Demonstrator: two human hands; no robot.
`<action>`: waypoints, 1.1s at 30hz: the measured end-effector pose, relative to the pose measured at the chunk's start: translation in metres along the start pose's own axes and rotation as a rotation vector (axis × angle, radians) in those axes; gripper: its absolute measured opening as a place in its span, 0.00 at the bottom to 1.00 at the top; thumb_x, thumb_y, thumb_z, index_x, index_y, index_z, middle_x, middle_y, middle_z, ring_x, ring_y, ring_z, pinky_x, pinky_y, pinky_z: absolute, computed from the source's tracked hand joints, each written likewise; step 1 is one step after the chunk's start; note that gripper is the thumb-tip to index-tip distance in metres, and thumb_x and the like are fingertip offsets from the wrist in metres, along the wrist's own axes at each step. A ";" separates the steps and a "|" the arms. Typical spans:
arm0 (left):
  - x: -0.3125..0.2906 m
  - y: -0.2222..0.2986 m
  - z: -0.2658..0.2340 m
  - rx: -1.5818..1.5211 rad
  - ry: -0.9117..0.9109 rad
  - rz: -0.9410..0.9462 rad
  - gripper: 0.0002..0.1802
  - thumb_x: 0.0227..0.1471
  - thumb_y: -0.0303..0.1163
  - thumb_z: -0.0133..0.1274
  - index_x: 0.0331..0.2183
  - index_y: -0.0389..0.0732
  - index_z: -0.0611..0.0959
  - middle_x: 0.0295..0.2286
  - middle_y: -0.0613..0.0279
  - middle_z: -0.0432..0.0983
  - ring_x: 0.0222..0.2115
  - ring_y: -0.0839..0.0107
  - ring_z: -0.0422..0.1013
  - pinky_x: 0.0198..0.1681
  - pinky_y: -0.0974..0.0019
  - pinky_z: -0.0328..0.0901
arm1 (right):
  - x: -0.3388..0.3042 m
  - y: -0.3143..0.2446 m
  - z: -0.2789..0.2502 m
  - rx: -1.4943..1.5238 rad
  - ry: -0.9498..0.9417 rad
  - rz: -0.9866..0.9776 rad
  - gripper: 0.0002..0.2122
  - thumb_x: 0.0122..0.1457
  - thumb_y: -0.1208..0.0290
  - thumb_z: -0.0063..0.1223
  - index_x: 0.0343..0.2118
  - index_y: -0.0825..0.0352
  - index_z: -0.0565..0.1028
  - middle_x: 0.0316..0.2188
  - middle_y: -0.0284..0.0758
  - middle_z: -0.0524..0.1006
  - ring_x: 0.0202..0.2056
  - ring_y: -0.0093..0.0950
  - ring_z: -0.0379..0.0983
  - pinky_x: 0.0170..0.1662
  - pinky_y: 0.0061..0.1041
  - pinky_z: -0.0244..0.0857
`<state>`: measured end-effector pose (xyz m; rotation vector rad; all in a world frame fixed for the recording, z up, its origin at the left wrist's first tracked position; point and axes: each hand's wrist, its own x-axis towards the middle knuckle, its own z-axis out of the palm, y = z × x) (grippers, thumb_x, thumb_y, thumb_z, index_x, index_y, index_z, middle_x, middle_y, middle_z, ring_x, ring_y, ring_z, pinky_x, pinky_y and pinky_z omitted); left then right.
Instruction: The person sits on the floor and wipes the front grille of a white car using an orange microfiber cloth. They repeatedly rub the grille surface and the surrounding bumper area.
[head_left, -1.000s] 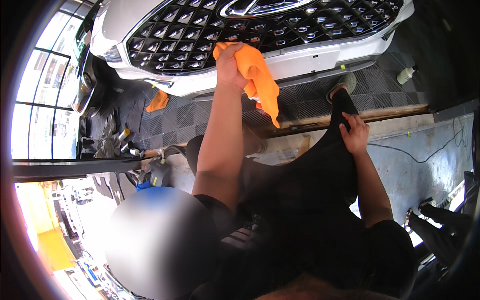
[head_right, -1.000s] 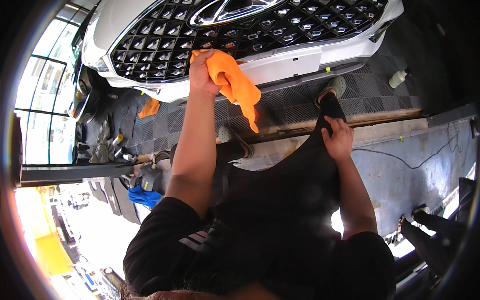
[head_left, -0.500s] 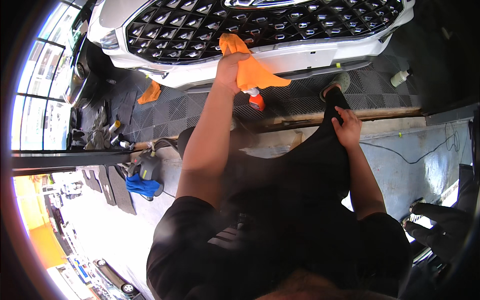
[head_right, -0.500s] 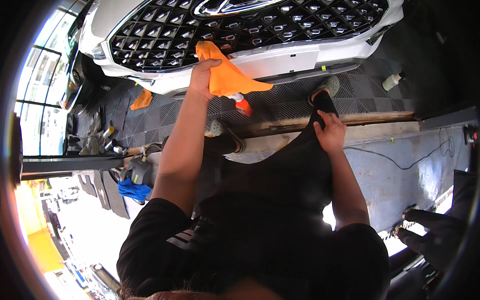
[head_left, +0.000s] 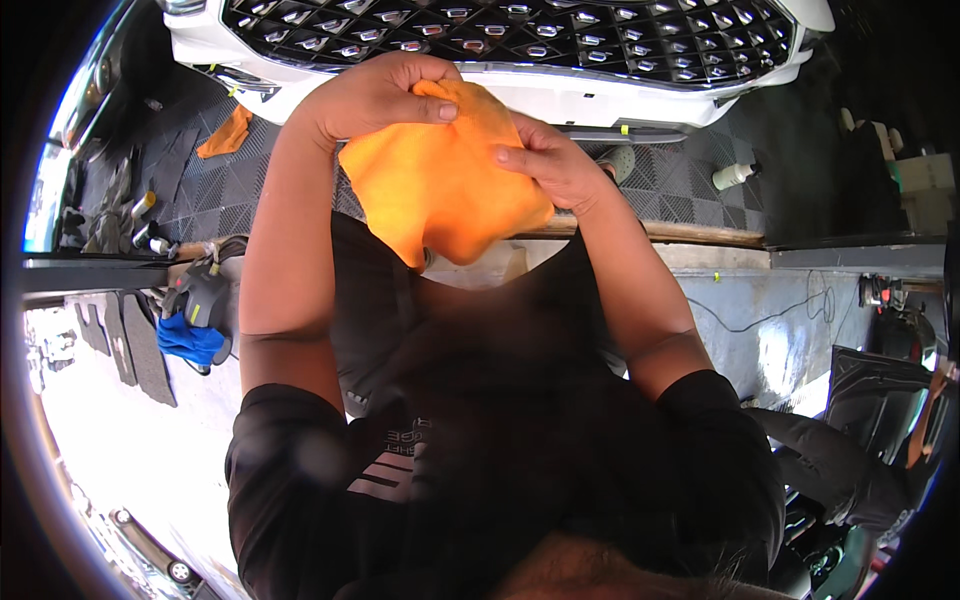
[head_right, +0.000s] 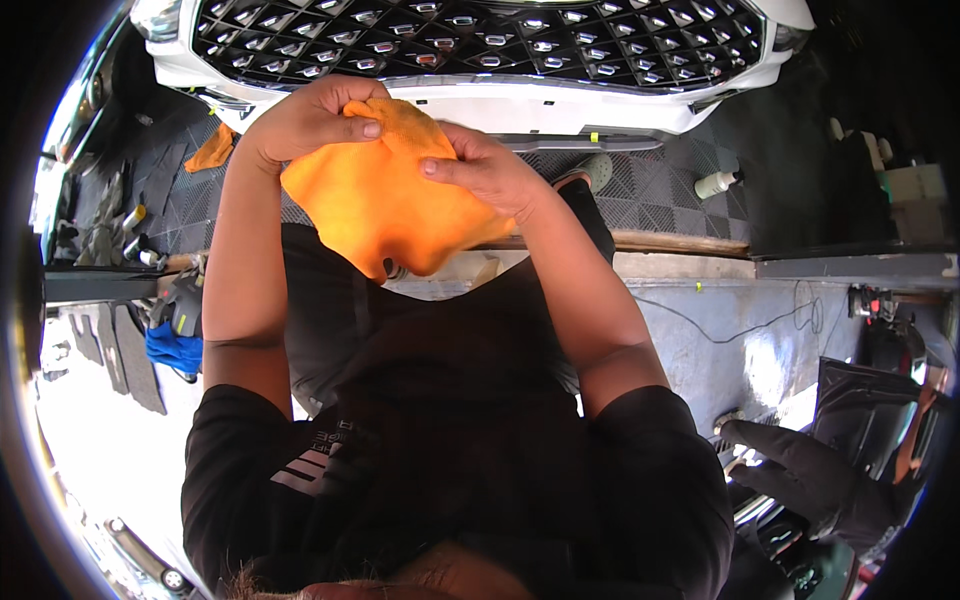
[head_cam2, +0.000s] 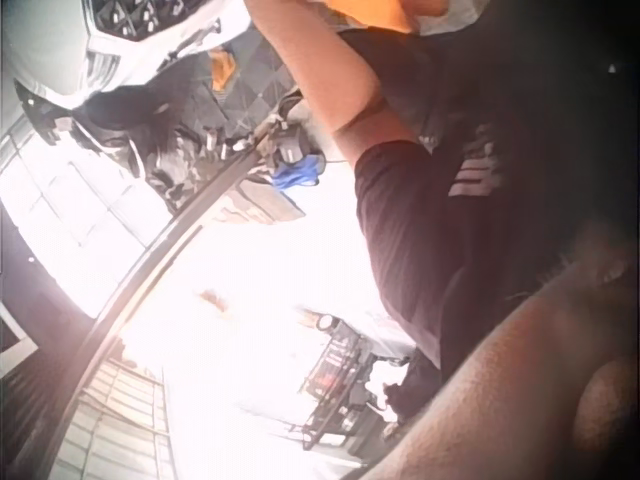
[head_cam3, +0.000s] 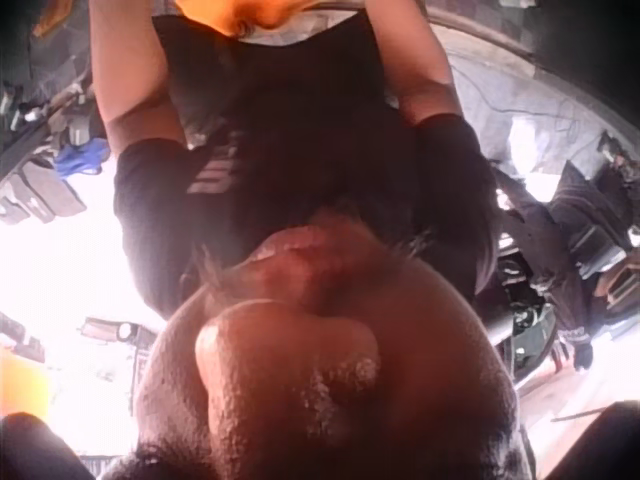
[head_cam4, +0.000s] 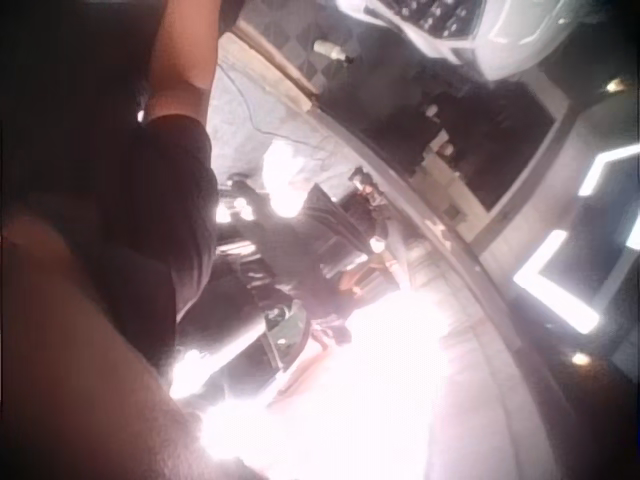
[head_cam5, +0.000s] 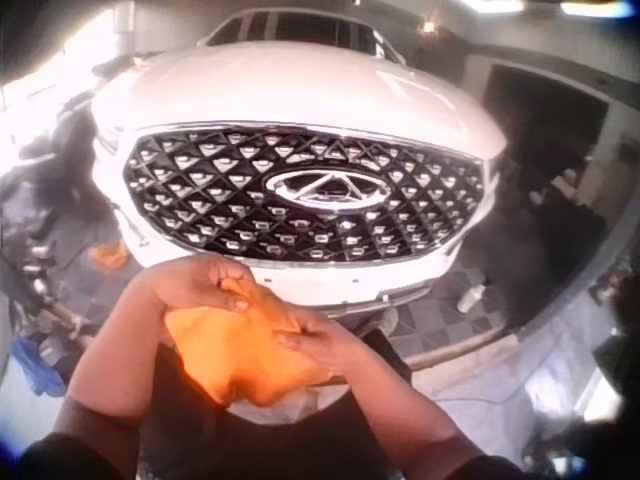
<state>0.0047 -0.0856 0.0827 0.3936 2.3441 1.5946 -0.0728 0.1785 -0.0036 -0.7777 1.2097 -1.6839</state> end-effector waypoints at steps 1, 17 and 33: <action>-0.005 -0.005 -0.011 0.191 0.057 -0.019 0.21 0.59 0.41 0.62 0.46 0.35 0.82 0.37 0.61 0.82 0.40 0.74 0.76 0.46 0.72 0.70 | 0.002 0.005 0.008 0.143 -0.042 0.063 0.33 0.62 0.66 0.62 0.68 0.65 0.62 0.54 0.38 0.77 0.53 0.34 0.77 0.58 0.31 0.69; 0.002 -0.199 0.064 -1.172 0.682 -0.099 0.28 0.68 0.50 0.47 0.60 0.41 0.74 0.44 0.60 0.79 0.44 0.74 0.77 0.46 0.66 0.72 | 0.122 0.030 0.043 0.887 0.265 0.004 0.27 0.72 0.49 0.38 0.62 0.67 0.68 0.56 0.45 0.76 0.55 0.46 0.75 0.60 0.51 0.68; -0.007 -0.171 0.023 -1.242 0.734 0.005 0.24 0.71 0.46 0.43 0.54 0.37 0.75 0.44 0.60 0.79 0.43 0.74 0.75 0.49 0.69 0.70 | 0.215 0.016 0.036 0.661 0.129 0.073 0.21 0.57 0.75 0.54 0.55 0.66 0.68 0.50 0.45 0.76 0.50 0.45 0.75 0.55 0.48 0.71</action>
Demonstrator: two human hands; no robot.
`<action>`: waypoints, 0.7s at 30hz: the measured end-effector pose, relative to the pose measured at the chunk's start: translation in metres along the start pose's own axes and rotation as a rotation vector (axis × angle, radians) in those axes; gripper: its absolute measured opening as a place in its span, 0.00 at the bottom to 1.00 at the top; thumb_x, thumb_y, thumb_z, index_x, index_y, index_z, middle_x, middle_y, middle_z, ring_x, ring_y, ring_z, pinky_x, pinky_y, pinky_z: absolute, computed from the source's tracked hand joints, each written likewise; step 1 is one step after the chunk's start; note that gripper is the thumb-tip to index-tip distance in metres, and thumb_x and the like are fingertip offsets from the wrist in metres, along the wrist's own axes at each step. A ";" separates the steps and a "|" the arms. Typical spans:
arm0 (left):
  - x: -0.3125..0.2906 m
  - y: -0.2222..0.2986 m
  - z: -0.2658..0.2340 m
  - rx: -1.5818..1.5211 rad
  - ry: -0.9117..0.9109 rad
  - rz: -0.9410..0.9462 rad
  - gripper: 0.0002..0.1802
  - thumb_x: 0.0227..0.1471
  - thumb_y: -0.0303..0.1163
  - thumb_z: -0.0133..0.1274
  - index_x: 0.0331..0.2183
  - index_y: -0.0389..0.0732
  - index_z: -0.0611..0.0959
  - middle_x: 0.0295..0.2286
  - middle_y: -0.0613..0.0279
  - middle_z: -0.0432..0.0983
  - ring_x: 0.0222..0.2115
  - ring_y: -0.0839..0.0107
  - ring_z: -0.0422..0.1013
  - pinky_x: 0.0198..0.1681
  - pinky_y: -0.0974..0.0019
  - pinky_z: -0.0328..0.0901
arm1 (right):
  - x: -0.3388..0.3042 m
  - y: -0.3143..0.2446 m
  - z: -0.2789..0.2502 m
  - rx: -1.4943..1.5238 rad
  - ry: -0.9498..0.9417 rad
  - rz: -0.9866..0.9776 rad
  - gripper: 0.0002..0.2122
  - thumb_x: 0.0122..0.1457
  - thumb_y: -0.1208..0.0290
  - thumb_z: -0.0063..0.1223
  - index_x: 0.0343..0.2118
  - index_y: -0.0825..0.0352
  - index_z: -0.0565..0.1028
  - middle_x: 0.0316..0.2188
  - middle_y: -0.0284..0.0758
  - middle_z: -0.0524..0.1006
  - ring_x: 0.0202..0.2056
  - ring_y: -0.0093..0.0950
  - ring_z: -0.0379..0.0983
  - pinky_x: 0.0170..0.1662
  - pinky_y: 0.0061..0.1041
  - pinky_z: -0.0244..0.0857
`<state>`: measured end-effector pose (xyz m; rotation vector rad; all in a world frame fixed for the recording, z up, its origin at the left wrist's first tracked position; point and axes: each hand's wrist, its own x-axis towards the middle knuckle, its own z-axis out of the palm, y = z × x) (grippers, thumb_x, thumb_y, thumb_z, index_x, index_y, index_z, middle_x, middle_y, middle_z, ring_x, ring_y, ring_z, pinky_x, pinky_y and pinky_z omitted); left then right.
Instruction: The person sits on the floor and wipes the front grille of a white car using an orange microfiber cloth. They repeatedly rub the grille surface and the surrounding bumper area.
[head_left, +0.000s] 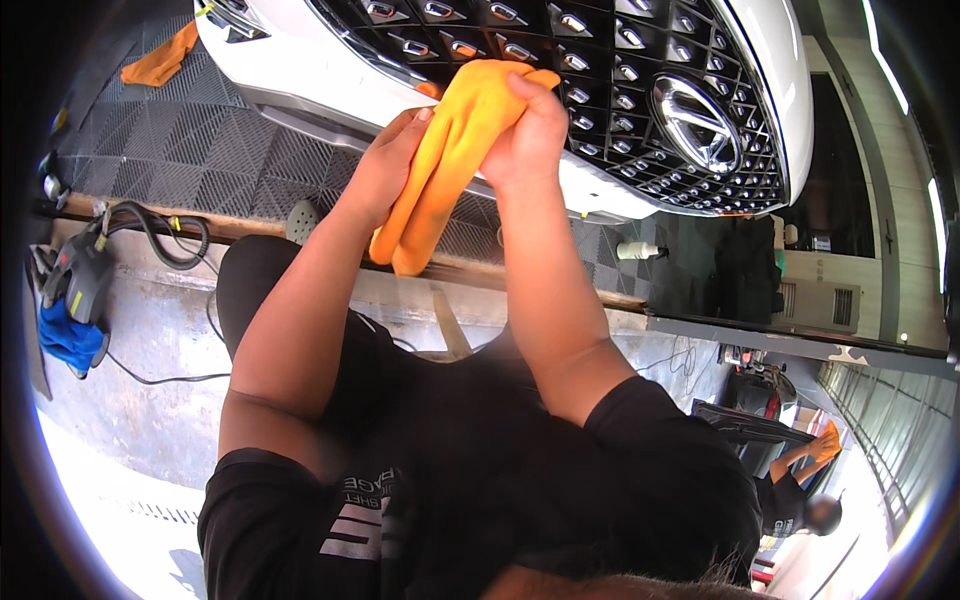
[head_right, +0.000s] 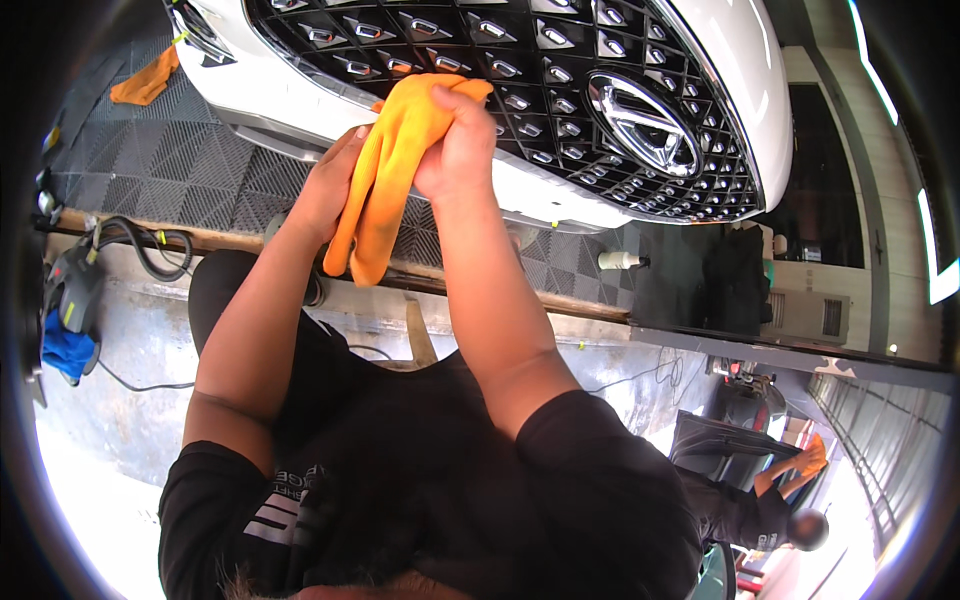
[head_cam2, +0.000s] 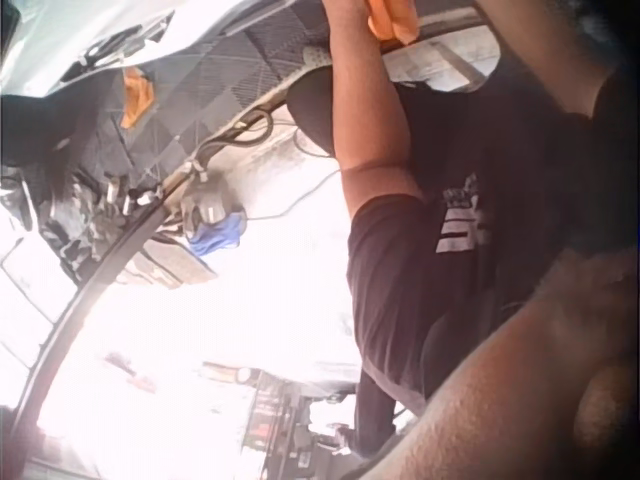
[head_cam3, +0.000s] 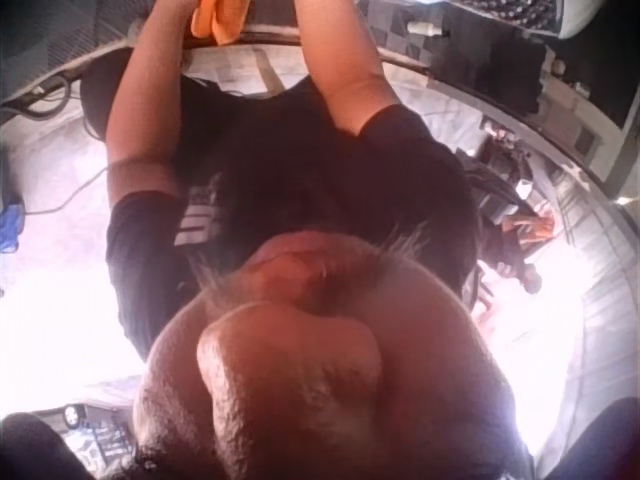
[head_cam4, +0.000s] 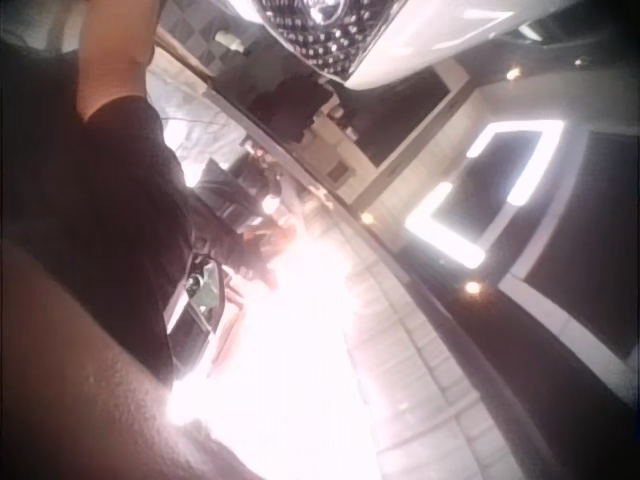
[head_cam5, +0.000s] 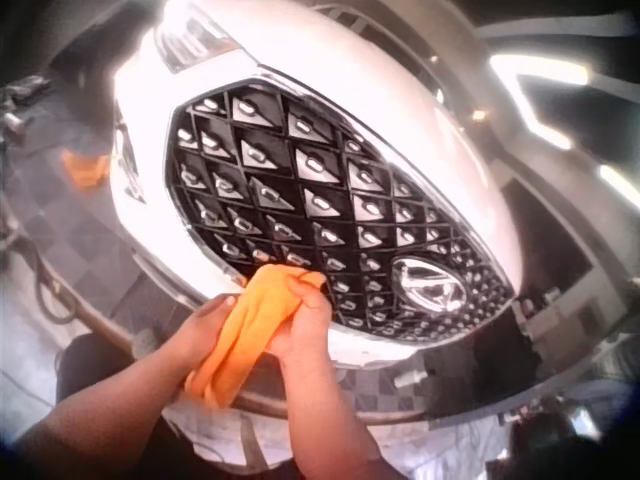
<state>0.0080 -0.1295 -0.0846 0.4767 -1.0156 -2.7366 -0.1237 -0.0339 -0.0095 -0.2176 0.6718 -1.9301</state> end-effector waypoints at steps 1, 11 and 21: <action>0.003 -0.005 -0.001 0.031 0.030 0.038 0.24 0.71 0.47 0.42 0.54 0.37 0.75 0.44 0.60 0.78 0.43 0.75 0.74 0.49 0.69 0.69 | -0.001 0.005 -0.003 -0.043 0.056 -0.070 0.22 0.56 0.76 0.54 0.55 0.65 0.68 0.49 0.44 0.75 0.50 0.44 0.75 0.55 0.48 0.71; 0.002 -0.008 -0.004 0.040 0.037 0.145 0.26 0.70 0.47 0.44 0.55 0.36 0.76 0.45 0.59 0.78 0.45 0.74 0.74 0.50 0.70 0.68 | -0.001 0.040 -0.008 -0.563 0.253 -0.401 0.21 0.53 0.83 0.56 0.50 0.64 0.67 0.40 0.34 0.76 0.41 0.32 0.77 0.48 0.32 0.72; 0.003 -0.032 -0.006 0.574 -0.072 0.127 0.32 0.69 0.51 0.46 0.62 0.37 0.70 0.47 0.58 0.76 0.49 0.73 0.70 0.56 0.67 0.63 | -0.006 0.031 -0.053 -1.627 0.482 -0.566 0.27 0.53 0.69 0.59 0.56 0.73 0.66 0.41 0.52 0.79 0.43 0.48 0.78 0.49 0.39 0.71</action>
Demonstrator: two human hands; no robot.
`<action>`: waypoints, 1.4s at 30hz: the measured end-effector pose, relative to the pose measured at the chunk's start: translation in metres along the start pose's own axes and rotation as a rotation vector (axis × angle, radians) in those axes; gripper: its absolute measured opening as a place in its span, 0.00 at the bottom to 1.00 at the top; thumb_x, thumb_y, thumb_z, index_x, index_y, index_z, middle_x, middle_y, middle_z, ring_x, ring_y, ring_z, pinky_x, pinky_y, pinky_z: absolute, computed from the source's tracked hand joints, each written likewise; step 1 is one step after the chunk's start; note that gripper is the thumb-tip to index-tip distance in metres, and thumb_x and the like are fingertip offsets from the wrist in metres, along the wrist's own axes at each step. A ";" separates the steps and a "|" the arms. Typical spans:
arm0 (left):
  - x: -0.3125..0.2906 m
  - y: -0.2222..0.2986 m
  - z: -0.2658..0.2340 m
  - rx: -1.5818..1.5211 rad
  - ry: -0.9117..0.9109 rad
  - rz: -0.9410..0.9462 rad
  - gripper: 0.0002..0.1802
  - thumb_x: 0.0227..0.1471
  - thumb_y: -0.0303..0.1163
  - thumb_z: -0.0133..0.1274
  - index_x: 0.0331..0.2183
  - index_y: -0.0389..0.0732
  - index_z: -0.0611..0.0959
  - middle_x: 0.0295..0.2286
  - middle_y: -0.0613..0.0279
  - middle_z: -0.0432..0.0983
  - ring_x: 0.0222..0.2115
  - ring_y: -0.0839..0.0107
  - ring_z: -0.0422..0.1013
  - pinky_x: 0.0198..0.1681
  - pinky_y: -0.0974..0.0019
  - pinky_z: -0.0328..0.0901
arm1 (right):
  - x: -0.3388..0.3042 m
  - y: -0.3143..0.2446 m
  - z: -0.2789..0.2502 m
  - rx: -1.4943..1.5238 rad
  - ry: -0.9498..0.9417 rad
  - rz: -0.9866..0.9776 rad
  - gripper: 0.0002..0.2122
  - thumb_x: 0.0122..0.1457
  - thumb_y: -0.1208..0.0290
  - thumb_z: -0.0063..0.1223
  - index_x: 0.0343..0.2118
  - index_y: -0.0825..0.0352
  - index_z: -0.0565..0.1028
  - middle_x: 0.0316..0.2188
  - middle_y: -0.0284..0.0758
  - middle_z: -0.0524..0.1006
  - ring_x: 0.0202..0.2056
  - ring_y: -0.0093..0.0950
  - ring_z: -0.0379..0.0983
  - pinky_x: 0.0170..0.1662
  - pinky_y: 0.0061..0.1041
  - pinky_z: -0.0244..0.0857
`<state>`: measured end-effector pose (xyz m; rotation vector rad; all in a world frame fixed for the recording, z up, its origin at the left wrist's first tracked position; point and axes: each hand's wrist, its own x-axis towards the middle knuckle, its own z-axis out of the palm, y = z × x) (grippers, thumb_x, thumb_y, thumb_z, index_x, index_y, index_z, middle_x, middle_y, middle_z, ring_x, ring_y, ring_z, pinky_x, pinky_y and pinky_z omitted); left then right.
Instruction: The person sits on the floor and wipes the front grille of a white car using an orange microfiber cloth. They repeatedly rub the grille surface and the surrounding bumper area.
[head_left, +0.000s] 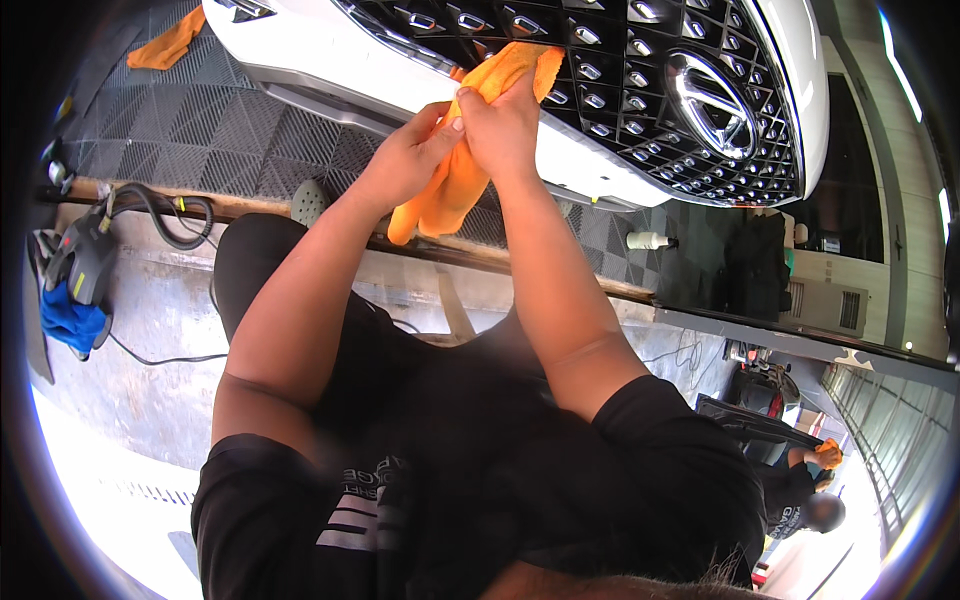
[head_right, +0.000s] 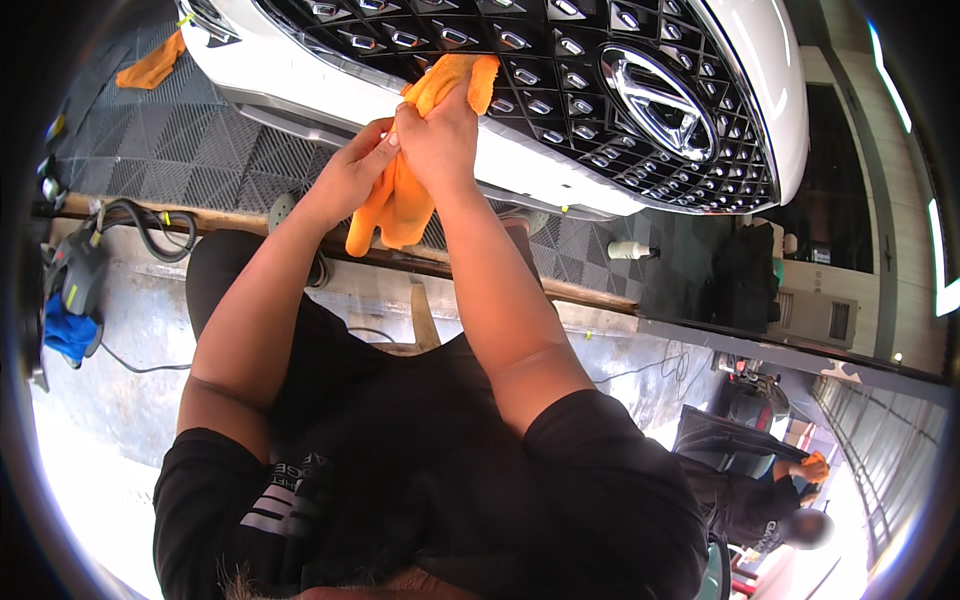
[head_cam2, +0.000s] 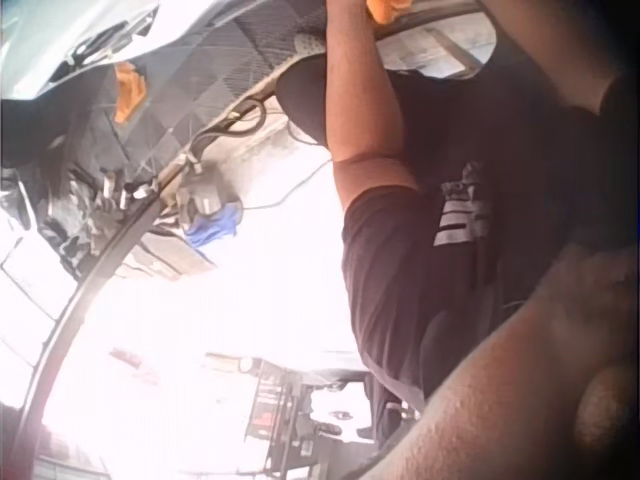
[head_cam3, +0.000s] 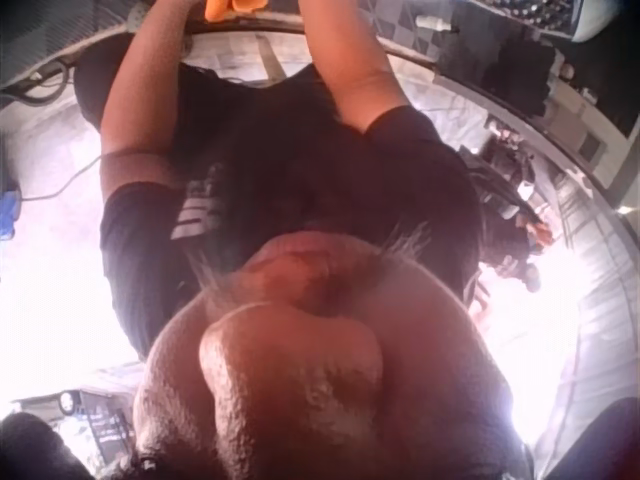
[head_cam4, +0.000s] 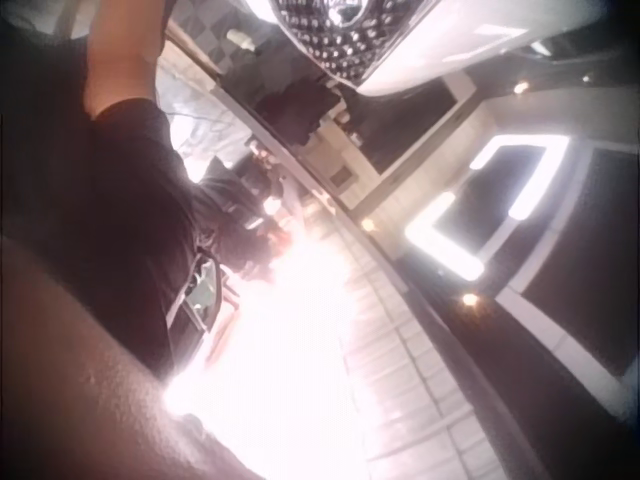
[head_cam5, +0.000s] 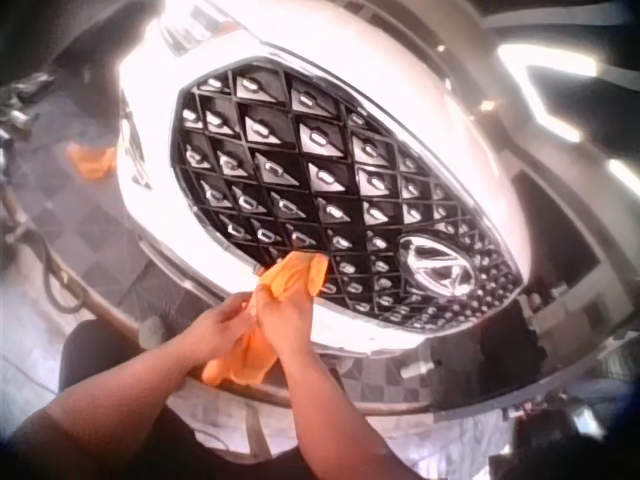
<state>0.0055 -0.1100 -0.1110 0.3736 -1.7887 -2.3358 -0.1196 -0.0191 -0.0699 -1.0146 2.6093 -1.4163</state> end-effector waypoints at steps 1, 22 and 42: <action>-0.001 -0.003 -0.001 0.076 0.007 -0.025 0.32 0.69 0.52 0.46 0.62 0.38 0.70 0.47 0.58 0.76 0.49 0.73 0.70 0.56 0.67 0.64 | 0.001 0.002 0.004 -0.072 0.032 -0.039 0.28 0.53 0.69 0.58 0.57 0.74 0.65 0.40 0.54 0.79 0.42 0.51 0.78 0.49 0.41 0.72; -0.010 -0.001 -0.014 0.415 0.026 0.100 0.32 0.61 0.54 0.55 0.58 0.43 0.77 0.37 0.51 0.81 0.38 0.62 0.78 0.44 0.64 0.71 | -0.055 0.002 -0.023 0.945 -0.012 0.087 0.23 0.67 0.73 0.52 0.63 0.68 0.62 0.56 0.41 0.72 0.57 0.36 0.72 0.58 0.38 0.69; -0.005 -0.005 -0.011 0.525 -0.051 0.052 0.31 0.62 0.49 0.52 0.60 0.45 0.73 0.44 0.49 0.82 0.44 0.51 0.79 0.48 0.55 0.71 | 0.009 -0.069 -0.064 1.253 -0.193 0.502 0.21 0.55 0.71 0.56 0.51 0.74 0.69 0.38 0.51 0.79 0.41 0.52 0.80 0.48 0.53 0.76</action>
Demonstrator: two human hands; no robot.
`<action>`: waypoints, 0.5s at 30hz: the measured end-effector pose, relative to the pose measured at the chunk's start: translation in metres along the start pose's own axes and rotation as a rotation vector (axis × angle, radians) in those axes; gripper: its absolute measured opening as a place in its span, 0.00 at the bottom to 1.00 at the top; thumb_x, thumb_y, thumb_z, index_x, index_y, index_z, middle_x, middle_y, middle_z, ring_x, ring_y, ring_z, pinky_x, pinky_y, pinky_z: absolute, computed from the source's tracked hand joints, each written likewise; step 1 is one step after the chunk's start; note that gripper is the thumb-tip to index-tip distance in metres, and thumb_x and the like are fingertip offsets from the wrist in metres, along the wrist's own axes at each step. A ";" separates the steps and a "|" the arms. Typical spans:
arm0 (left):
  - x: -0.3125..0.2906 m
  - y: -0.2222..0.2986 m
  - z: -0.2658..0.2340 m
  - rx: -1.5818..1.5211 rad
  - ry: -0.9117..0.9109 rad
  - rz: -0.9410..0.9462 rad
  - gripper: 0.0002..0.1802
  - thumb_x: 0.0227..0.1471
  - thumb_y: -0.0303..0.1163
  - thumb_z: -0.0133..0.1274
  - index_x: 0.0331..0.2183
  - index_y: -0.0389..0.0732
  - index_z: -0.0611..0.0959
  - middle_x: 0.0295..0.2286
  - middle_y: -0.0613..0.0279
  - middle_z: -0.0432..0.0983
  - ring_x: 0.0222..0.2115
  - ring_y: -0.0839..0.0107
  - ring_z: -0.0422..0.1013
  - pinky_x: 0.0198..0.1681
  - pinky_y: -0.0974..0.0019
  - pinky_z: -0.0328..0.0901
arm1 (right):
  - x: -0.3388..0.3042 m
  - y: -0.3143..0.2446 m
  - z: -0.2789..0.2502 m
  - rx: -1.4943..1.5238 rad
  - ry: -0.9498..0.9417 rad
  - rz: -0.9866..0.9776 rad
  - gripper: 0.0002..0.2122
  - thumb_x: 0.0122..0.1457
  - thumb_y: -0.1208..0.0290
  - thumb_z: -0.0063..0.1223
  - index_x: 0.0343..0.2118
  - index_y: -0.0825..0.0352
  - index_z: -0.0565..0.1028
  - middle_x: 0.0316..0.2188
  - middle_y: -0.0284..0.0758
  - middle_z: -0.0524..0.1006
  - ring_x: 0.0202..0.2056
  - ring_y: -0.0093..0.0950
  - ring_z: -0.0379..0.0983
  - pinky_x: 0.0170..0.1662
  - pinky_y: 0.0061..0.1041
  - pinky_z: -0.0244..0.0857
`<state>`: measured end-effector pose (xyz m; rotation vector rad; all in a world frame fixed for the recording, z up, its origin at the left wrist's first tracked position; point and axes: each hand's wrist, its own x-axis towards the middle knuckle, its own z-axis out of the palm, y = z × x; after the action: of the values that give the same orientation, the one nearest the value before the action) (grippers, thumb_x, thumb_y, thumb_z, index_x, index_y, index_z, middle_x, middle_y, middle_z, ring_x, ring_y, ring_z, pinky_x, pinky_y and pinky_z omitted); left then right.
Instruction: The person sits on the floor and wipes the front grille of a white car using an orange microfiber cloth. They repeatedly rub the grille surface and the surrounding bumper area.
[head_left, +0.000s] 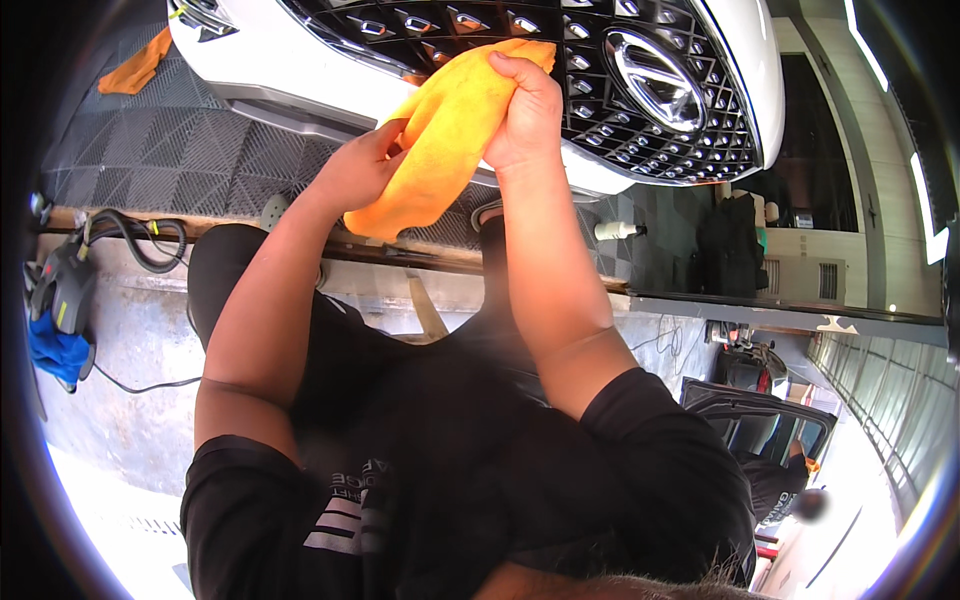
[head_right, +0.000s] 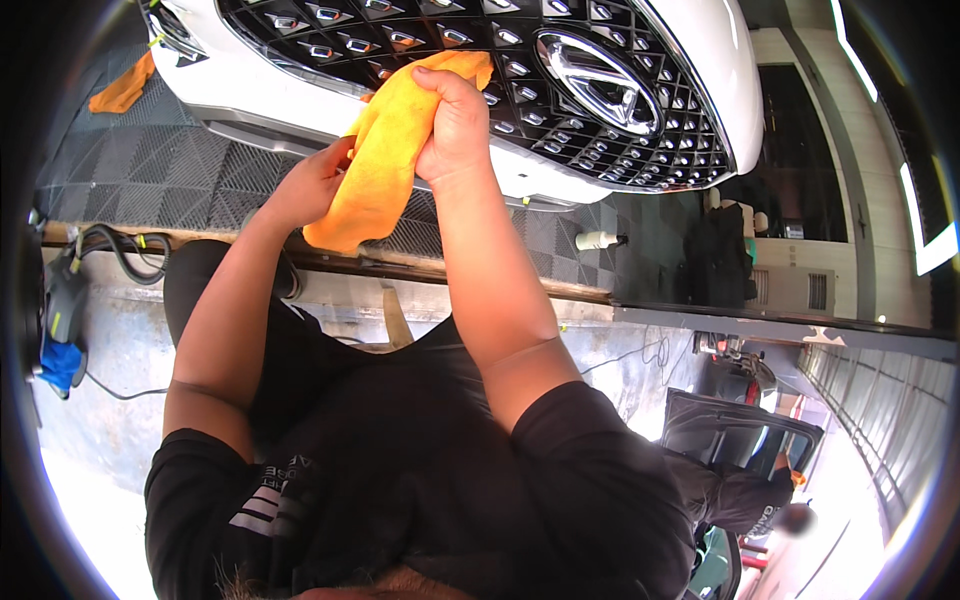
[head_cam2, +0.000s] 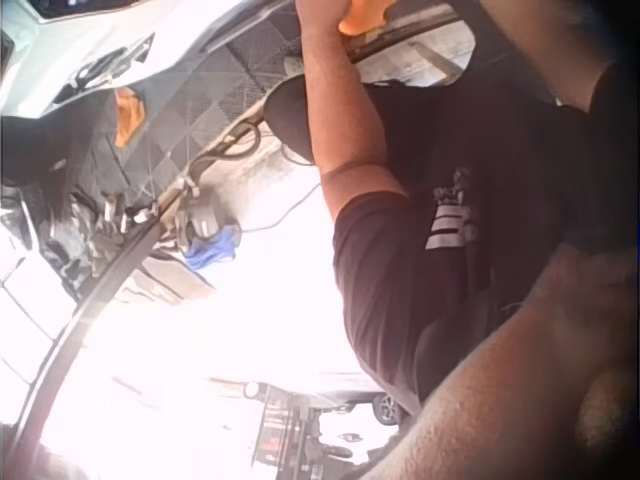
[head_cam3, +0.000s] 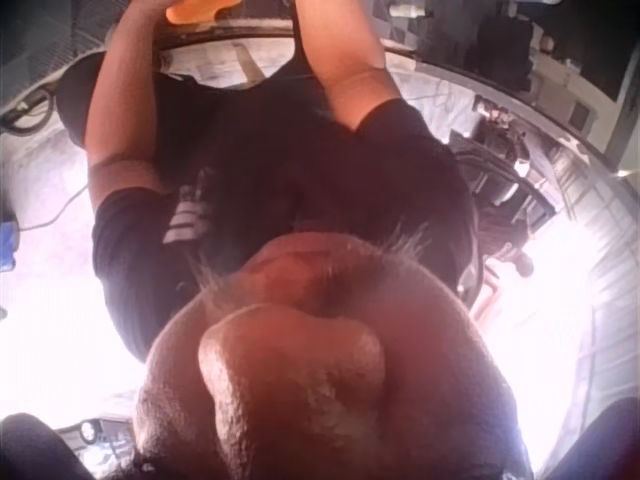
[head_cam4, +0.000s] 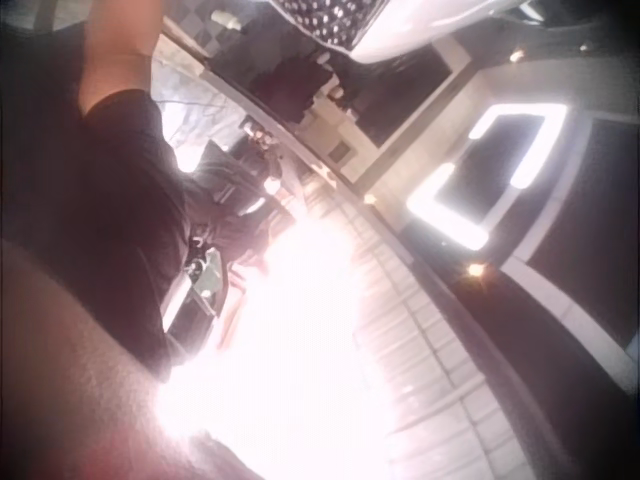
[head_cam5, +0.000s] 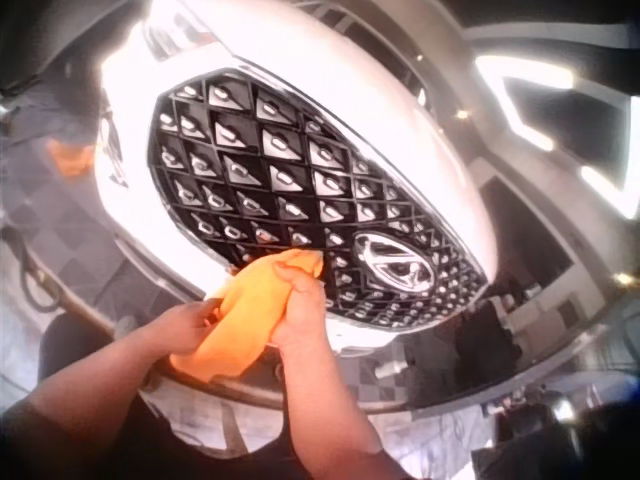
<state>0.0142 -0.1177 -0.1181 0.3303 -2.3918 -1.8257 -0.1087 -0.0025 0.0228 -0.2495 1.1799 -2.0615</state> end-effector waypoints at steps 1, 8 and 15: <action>-0.003 -0.001 -0.001 0.035 0.014 0.015 0.31 0.61 0.49 0.52 0.61 0.45 0.73 0.44 0.49 0.82 0.44 0.51 0.79 0.48 0.55 0.71 | -0.006 0.001 0.002 0.012 -0.011 -0.038 0.21 0.55 0.71 0.56 0.51 0.74 0.69 0.39 0.52 0.79 0.41 0.53 0.80 0.49 0.53 0.75; -0.003 -0.010 -0.003 0.056 0.018 0.042 0.31 0.59 0.46 0.54 0.61 0.47 0.73 0.42 0.49 0.82 0.43 0.53 0.79 0.47 0.55 0.71 | 0.023 -0.004 -0.027 -0.043 -0.035 -0.061 0.19 0.56 0.77 0.54 0.52 0.70 0.68 0.44 0.49 0.78 0.41 0.47 0.81 0.50 0.49 0.77; -0.003 0.007 -0.006 0.157 -0.065 -0.030 0.30 0.61 0.52 0.54 0.55 0.41 0.76 0.39 0.48 0.81 0.43 0.50 0.78 0.47 0.55 0.71 | -0.068 0.018 -0.040 -0.086 -0.107 0.010 0.26 0.60 0.74 0.54 0.62 0.69 0.63 0.54 0.48 0.75 0.54 0.47 0.75 0.59 0.48 0.70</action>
<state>0.0174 -0.1204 -0.1096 0.3283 -2.5947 -1.6896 -0.0707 0.0652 -0.0019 -0.3897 1.2023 -1.9660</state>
